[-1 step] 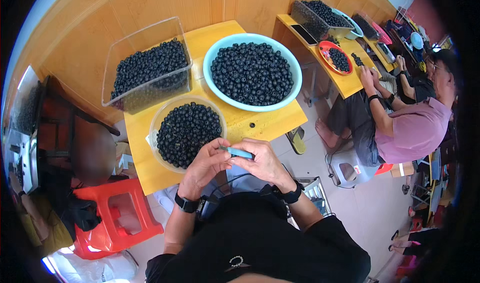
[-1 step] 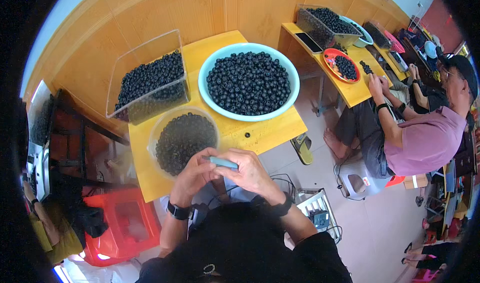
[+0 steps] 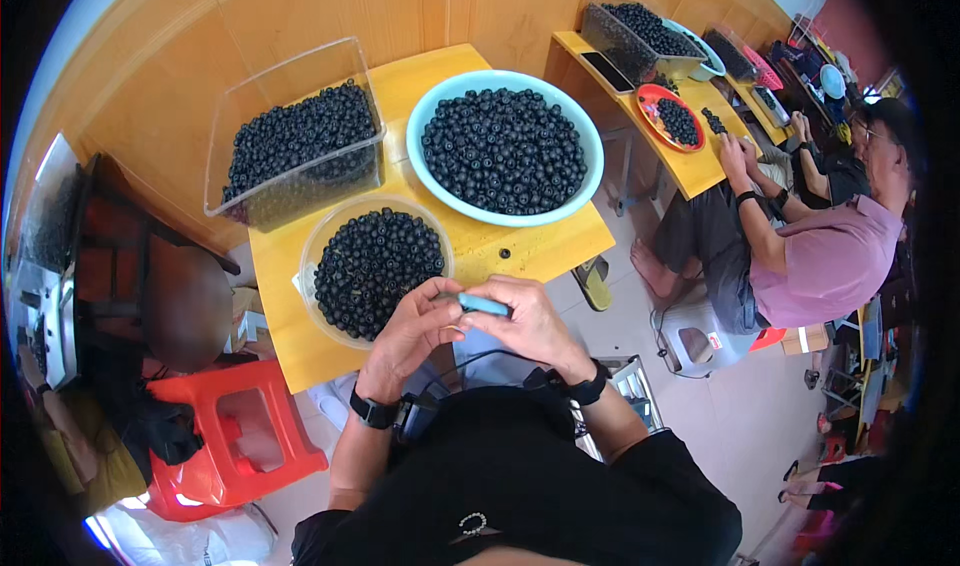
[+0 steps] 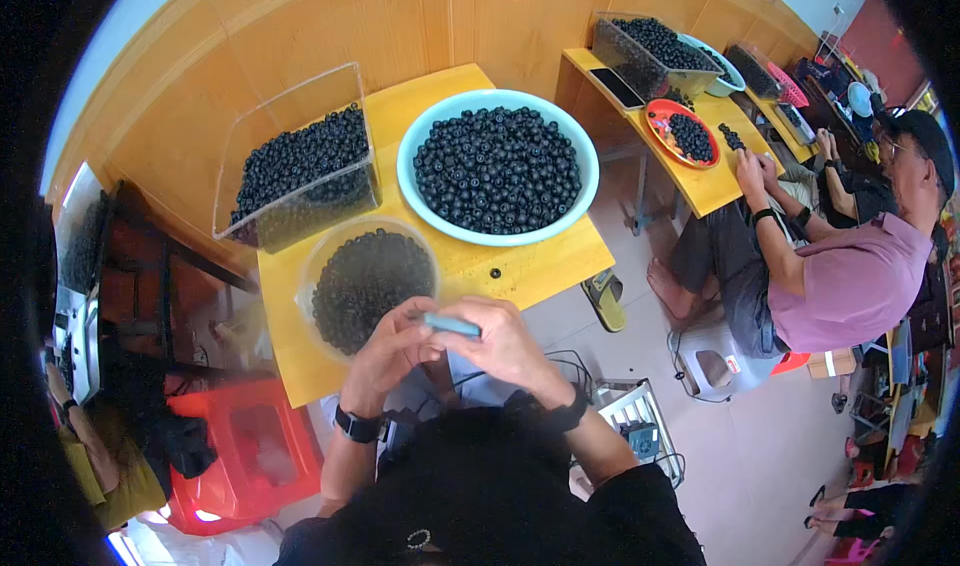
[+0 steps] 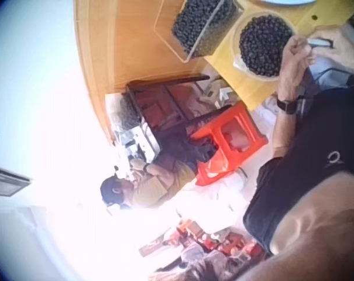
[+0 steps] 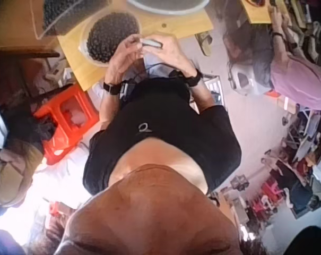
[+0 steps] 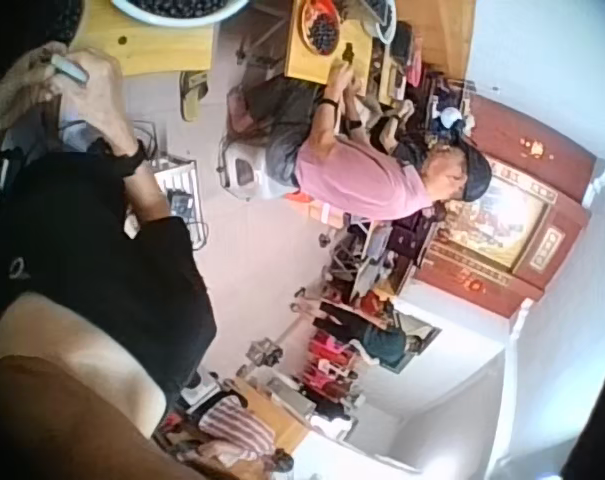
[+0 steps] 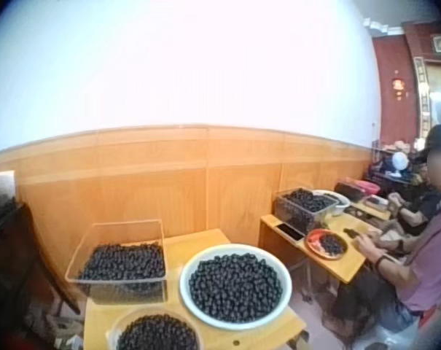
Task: Inspecting and sorting small black plastic or rubber parts from containers using hands and a small tool.
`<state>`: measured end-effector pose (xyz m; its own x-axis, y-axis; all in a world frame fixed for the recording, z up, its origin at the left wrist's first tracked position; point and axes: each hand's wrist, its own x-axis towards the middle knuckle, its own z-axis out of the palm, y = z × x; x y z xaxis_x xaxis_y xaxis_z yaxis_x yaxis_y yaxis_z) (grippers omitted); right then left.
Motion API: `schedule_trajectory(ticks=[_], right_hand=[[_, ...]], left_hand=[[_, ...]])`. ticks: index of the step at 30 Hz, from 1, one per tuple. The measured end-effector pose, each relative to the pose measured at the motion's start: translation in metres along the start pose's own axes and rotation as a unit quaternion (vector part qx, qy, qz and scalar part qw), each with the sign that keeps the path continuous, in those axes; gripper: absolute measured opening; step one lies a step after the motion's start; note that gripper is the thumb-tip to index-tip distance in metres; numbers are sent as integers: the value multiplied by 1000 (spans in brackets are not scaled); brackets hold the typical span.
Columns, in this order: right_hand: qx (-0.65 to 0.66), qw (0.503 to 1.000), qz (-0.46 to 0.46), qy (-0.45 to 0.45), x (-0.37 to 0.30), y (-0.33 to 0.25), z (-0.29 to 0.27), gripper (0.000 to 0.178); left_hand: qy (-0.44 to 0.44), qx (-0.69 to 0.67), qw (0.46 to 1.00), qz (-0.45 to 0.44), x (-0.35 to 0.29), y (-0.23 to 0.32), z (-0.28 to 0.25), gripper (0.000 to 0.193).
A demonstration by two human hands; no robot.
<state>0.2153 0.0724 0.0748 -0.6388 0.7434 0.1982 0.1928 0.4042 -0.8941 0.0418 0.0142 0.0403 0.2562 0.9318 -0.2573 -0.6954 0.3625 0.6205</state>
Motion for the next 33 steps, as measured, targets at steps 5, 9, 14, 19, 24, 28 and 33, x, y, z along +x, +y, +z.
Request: schedule_trajectory(ticks=[5,9,14,19,24,28,33], right_hand=[[-166,971,25,172,46,25,-59,22],[-320,915,47,241,105,60,-110,26],[-385,884,-4,266,134,61,-130,31],[-265,937,-30,225,93,27,-80,27],[-176,966,59,181,40,29,-39,24],[-137,971,96,172,12,37,-14,19],[-101,976,119,151,-3,34,3,16]], left_hand=[[124,100,985,68,-13,10,-2,24],[225,175,949,133,-28,15,-32,15],[288,234,903,217,-46,25,-56,13],[353,272,857,259,-61,33,-74,12],[378,382,819,202,-47,30,-73,11],[357,545,728,212,-30,21,-63,19],[319,696,612,197,-15,11,-52,23]])
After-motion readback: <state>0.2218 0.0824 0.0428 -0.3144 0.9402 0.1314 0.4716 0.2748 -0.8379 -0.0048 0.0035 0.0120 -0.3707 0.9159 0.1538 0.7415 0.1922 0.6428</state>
